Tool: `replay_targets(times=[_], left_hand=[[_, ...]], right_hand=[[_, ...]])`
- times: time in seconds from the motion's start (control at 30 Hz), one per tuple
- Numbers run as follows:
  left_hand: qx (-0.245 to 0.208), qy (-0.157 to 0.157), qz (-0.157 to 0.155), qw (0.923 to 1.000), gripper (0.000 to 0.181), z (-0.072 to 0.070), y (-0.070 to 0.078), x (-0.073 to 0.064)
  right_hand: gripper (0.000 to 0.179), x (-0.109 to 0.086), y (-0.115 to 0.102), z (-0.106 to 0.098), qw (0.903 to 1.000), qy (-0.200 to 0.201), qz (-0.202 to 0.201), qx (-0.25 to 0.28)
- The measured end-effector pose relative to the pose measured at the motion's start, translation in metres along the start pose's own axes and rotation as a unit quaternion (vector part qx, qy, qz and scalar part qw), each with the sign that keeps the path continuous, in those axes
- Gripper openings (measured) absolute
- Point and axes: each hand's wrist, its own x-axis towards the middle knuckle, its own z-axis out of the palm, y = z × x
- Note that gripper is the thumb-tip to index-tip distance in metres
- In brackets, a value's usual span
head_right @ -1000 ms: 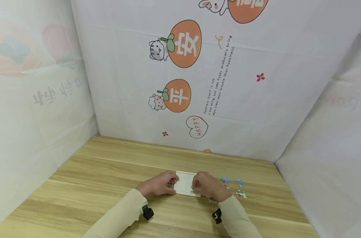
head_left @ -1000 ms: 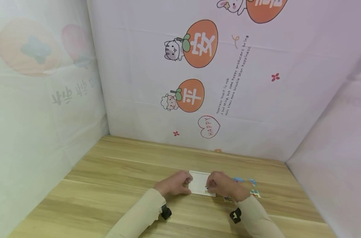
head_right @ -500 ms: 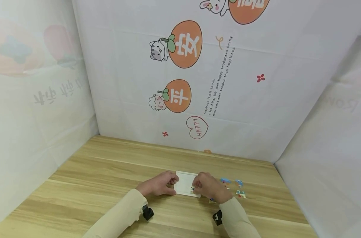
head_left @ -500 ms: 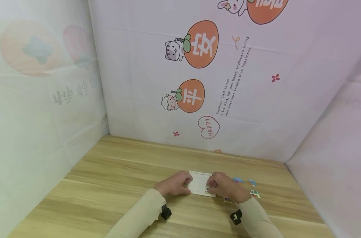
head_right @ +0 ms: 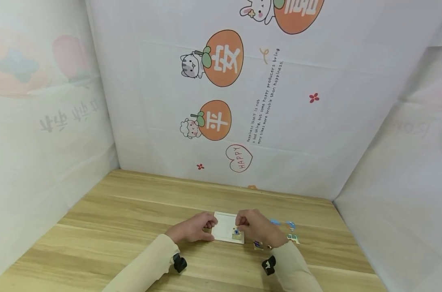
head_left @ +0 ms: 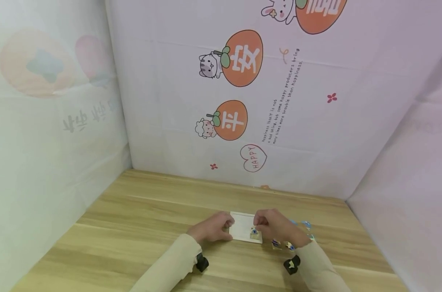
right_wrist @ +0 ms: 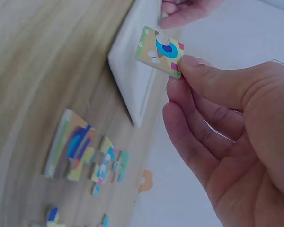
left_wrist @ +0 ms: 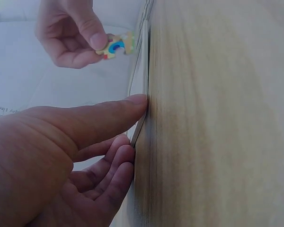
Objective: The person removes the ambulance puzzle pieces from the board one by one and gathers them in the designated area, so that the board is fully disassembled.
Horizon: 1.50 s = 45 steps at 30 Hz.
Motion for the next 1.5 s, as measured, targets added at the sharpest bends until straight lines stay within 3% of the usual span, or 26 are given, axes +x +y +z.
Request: replay_targets(times=[0.2, 0.5, 0.7, 0.9, 1.13, 1.37, 1.5], left_hand=[[0.003, -0.003, 0.009, 1.0, 0.028, 0.0, -0.002, -0.001], [-0.006, 0.0, 0.001, 1.0, 0.025, 0.001, -0.003, -0.001], [-0.011, 0.004, -0.01, 0.9999, 0.042, -0.002, -0.001, -0.005], [-0.019, 0.001, 0.004, 0.9998, 0.026, -0.003, -0.003, -0.004], [-0.02, -0.001, 0.018, 0.9996, 0.043, 0.001, -0.011, 0.001], [-0.023, -0.002, 0.017, 0.9996, 0.042, 0.0, -0.006, 0.0], [-0.023, -0.004, 0.016, 0.9996, 0.039, -0.001, -0.003, -0.002]], right_hand=[[0.013, -0.015, 0.001, -0.01, 0.9991, -0.012, 0.039, 0.015], [0.009, -0.061, 0.015, -0.035, 0.9989, -0.01, 0.045, 0.01], [0.007, -0.091, 0.037, -0.054, 0.9974, -0.003, 0.071, -0.014], [0.011, -0.118, 0.054, -0.065, 0.9974, -0.004, 0.071, -0.001], [0.012, -0.136, 0.073, -0.065, 0.9968, 0.003, 0.08, 0.006], [0.006, -0.141, 0.087, -0.053, 0.9918, 0.004, 0.126, 0.018], [0.007, -0.142, 0.091, -0.048, 0.9913, 0.006, 0.13, 0.02]])
